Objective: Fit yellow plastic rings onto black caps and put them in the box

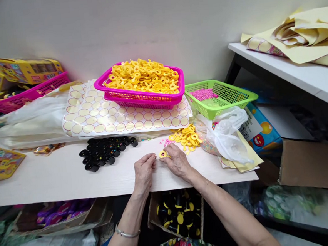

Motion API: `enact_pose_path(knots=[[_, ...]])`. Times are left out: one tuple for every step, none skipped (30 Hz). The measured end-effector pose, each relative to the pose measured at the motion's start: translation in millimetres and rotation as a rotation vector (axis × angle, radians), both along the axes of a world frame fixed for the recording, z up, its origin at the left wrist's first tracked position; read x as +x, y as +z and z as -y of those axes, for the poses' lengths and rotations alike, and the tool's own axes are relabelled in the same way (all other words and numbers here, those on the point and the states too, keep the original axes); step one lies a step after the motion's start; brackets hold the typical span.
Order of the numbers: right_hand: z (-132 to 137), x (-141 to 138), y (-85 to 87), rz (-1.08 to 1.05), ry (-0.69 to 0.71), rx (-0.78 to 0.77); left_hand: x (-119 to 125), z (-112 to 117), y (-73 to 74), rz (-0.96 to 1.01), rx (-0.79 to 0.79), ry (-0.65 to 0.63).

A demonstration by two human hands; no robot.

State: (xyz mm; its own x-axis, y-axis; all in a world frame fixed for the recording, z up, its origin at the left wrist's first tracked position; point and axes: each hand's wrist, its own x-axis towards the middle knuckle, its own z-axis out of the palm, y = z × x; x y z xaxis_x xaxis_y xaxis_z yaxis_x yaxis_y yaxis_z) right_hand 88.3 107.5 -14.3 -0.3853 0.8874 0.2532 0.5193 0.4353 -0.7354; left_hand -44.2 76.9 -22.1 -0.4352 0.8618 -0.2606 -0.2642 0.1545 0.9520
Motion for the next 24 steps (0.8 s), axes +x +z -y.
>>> enact_pose_path(knots=[[-1.4,-0.9,-3.3,0.006,0.004,-0.010,-0.5,-1.7,-2.5,-0.011,-0.005,-0.013],[-2.2,-1.7,-6.0,0.007,0.007,-0.018,-0.7,-3.1,-4.5,-0.025,-0.006,-0.029],[-2.5,-2.3,-8.2,0.005,0.010,-0.027,-0.5,-4.3,-5.9,-0.042,-0.002,-0.048],[-2.7,-2.8,-9.6,0.000,0.012,-0.036,0.0,-5.7,-7.0,-0.061,0.004,-0.066],[-2.7,-3.2,-10.6,-0.009,0.012,-0.045,0.7,-7.1,-7.7,-0.080,0.012,-0.088],[-2.7,-3.5,-11.1,-0.022,0.012,-0.056,1.6,-8.6,-8.2,-0.100,0.021,-0.112],[-2.7,-3.8,-11.3,-0.041,0.010,-0.067,2.4,-10.3,-8.6,-0.122,0.031,-0.140],[-2.8,-3.9,-11.3,-0.065,0.011,-0.081,3.3,-11.9,-9.0,-0.145,0.041,-0.167],[-2.7,-4.0,-11.3,-0.097,0.012,-0.095,4.0,-13.4,-9.4,-0.169,0.051,-0.191],[-2.6,-4.2,-11.3,-0.138,0.009,-0.110,4.6,-14.7,-9.8,-0.191,0.058,-0.212],[-2.3,-4.4,-11.3,-0.186,0.004,-0.129,5.0,-15.7,-10.2,-0.211,0.061,-0.225],[-1.8,-4.9,-11.3,-0.240,-0.004,-0.153,5.3,-16.3,-10.7,-0.229,0.061,-0.230],[-1.0,-5.6,-11.4,-0.299,-0.016,-0.189,5.4,-16.6,-11.2,-0.247,0.060,-0.232],[-0.1,-6.6,-11.5,-0.361,-0.029,-0.248,5.5,-16.6,-11.8,-0.265,0.060,-0.232],[0.9,-7.9,-11.8,-0.425,-0.045,-0.330,5.4,-16.5,-12.6,-0.284,0.061,-0.231],[1.8,-9.5,-12.3,-0.488,-0.062,-0.430,5.5,-16.2,-13.5,-0.303,0.062,-0.230],[2.6,-11.4,-13.1,-0.550,-0.082,-0.534,5.7,-16.0,-14.4,-0.317,0.063,-0.229],[3.2,-13.3,-14.0,-0.605,-0.108,-0.626,6.1,-15.8,-15.3,-0.325,0.061,-0.225],[3.4,-15.4,-15.1,-0.648,-0.138,-0.693,6.8,-15.8,-16.2,-0.324,0.057,-0.217],[3.4,-17.4,-16.3,-0.678,-0.174,-0.728,7.8,-15.8,-16.8,-0.312,0.051,-0.203],[3.2,-19.2,-17.3,-0.694,-0.210,-0.740,9.1,-16.0,-17.1,-0.293,0.045,-0.187],[2.9,-20.9,-18.0,-0.698,-0.244,-0.741,10.7,-16.1,-17.1,-0.270,0.038,-0.170],[2.5,-22.3,-18.3,-0.695,-0.273,-0.738,12.5,-16.0,-16.8,-0.243,0.029,-0.151],[2.1,-23.4,-18.3,-0.689,-0.293,-0.738,14.3,-15.9,-16.3,-0.217,0.017,-0.136]])
